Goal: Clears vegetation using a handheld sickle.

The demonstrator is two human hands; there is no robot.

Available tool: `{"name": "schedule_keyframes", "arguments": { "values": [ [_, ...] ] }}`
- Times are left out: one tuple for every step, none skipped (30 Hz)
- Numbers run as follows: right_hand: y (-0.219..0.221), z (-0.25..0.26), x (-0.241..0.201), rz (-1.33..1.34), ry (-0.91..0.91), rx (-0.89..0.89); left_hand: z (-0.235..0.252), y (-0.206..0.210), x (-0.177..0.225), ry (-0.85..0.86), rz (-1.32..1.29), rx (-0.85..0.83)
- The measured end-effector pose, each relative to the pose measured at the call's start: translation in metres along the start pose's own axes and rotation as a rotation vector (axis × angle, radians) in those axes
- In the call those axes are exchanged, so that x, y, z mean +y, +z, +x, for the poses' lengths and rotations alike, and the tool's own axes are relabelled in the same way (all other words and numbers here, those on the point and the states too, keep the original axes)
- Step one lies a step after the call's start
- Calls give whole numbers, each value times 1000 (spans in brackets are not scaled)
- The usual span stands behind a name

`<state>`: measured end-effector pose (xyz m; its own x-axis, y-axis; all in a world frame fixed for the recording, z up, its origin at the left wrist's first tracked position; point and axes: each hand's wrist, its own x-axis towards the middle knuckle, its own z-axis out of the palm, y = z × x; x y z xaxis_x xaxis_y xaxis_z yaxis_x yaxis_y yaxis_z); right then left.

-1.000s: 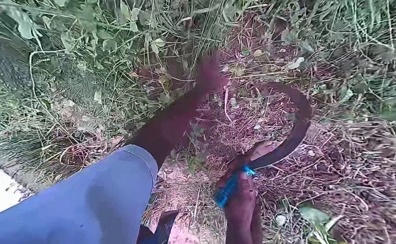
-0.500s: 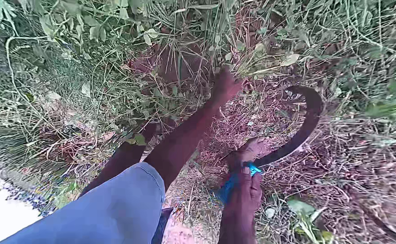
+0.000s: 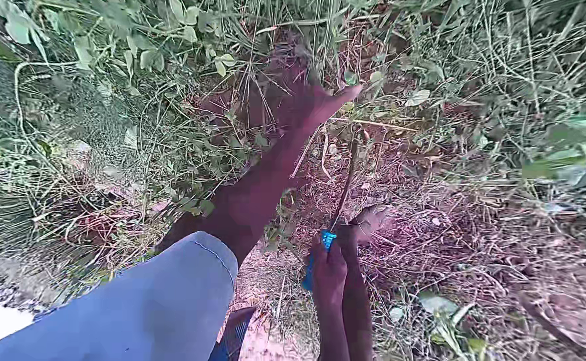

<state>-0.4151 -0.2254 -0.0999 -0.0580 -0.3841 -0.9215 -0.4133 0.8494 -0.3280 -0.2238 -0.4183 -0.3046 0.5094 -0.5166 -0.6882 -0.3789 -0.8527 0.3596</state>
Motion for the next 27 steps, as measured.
{"name": "schedule_keyframes", "arguments": {
  "values": [
    [3,-1,2,-48,-1,-6,-8,18,2,-50,-27,-93],
    [5,-1,3,-92,1,-12,-18,33,4,-72,-54,-153],
    [7,-1,5,-127,9,-19,-28,40,11,-104,-106,-215],
    [8,-2,6,-150,19,-21,-37,44,17,-136,-147,-262],
    [9,-2,7,-164,27,-18,-40,51,18,-167,-154,-281],
    [8,-2,8,-169,29,-18,-41,54,18,-201,-121,-301],
    [8,-2,9,-175,30,-25,-39,54,15,-223,-73,-312],
    [6,-4,10,-186,32,-36,-36,52,9,-225,-6,-323],
    [3,-6,10,-198,31,-50,-31,49,0,-212,60,-335],
    [0,-8,8,-210,23,-61,-26,45,-11,-188,89,-345],
    [-3,-10,6,-214,3,-64,-22,40,-23,-138,106,-345],
    [-7,-13,4,-198,-45,-56,-20,31,-35,-79,81,-370],
    [-10,-17,2,-159,-111,-44,-22,19,-44,-17,58,-399],
    [-13,-20,-1,-94,-185,-31,-23,9,-50,15,27,-403],
    [-17,-21,-4,15,-253,-46,-23,1,-53,44,26,-403],
    [-21,-19,-7,150,-296,-97,-24,-6,-50,66,19,-412],
    [-25,-14,-8,274,-321,-170,-26,-10,-45,73,26,-418],
    [-28,-4,-10,360,-330,-245,-27,-11,-39,53,69,-437],
    [-29,12,-14,382,-325,-284,-28,-11,-33,23,150,-478],
    [-27,34,-21,344,-301,-294,-28,-12,-29,-5,231,-522],
    [-24,62,-31,276,-245,-298,-28,-11,-27,-16,287,-541],
    [-22,96,-41,203,-173,-327,-26,-9,-29,1,322,-530],
    [-19,129,-50,117,-101,-355,-24,-8,-33,30,338,-507],
    [-17,161,-60,13,-38,-370,-19,-8,-35,66,358,-496],
    [-15,187,-66,-81,8,-381,-15,-12,-33,108,399,-476],
    [-19,203,-61,-129,51,-373,-15,-17,-30,134,475,-473],
    [-30,206,-51,-163,99,-359,-17,-21,-24,145,549,-507]
  ]
}}
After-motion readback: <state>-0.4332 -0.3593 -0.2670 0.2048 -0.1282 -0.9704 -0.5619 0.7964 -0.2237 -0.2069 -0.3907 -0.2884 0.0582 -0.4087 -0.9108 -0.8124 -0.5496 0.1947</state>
